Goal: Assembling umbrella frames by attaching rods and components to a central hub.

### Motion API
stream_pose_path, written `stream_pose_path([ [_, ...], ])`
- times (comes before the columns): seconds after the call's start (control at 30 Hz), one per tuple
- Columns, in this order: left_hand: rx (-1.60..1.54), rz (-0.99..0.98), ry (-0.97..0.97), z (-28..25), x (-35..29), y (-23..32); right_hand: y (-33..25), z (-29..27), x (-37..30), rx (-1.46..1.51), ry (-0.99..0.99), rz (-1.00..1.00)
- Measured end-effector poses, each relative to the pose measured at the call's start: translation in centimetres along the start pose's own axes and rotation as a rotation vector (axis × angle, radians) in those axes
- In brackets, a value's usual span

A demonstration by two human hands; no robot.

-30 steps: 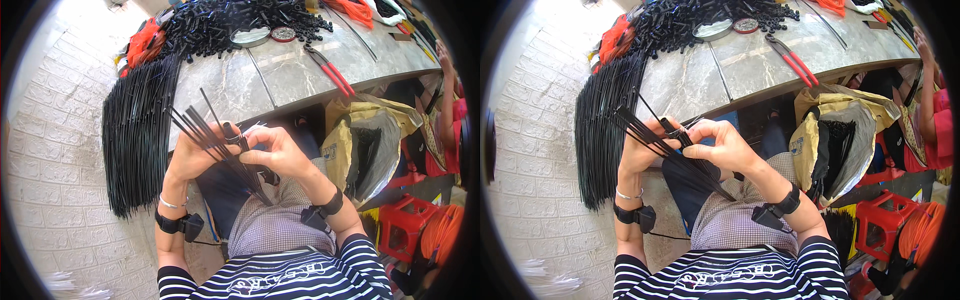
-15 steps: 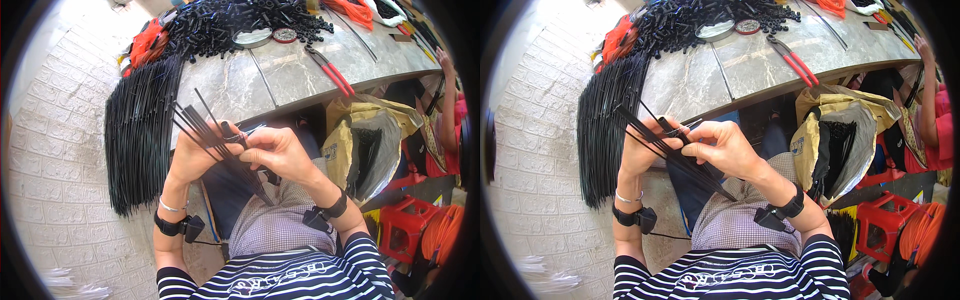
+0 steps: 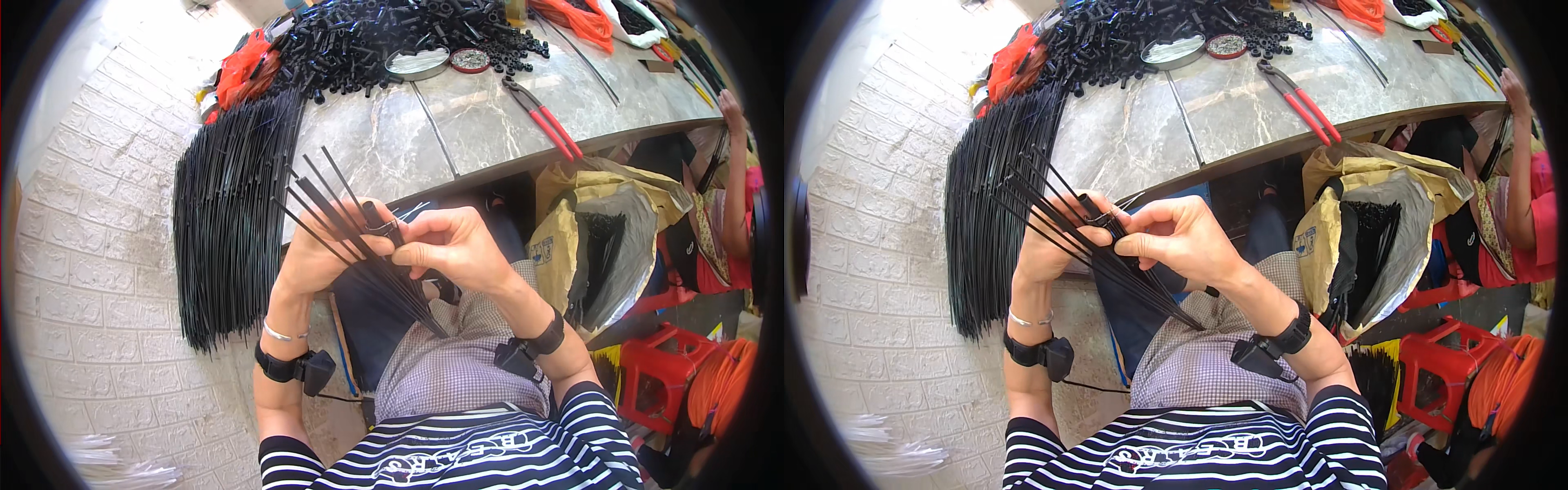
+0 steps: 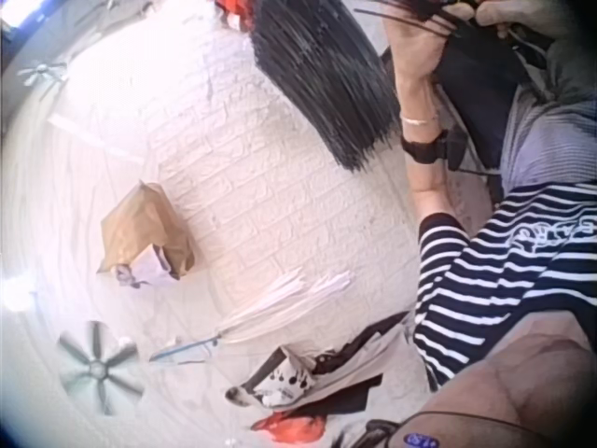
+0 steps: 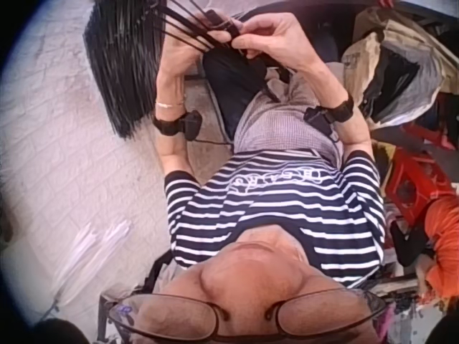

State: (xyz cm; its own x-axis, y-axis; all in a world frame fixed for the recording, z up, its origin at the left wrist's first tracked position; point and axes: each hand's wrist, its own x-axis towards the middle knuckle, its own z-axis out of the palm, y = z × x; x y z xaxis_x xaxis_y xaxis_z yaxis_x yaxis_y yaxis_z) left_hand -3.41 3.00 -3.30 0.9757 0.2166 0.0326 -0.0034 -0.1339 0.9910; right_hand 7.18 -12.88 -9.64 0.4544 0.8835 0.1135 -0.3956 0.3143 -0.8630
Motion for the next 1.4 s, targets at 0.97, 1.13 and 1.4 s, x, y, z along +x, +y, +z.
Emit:
stream_pose_path([
  [0.97,-0.107,0.207,0.006,1.4,-0.3,-2.1,-0.3,-0.2,-0.7,-0.052,0.021,-0.063],
  [1.13,-0.046,0.187,0.108,2.3,-0.3,-1.6,0.0,0.7,-1.2,-0.193,0.113,-0.175],
  [1.4,0.037,0.195,0.214,2.9,-0.8,-1.5,0.1,1.2,-1.5,-0.303,0.226,-0.210],
])
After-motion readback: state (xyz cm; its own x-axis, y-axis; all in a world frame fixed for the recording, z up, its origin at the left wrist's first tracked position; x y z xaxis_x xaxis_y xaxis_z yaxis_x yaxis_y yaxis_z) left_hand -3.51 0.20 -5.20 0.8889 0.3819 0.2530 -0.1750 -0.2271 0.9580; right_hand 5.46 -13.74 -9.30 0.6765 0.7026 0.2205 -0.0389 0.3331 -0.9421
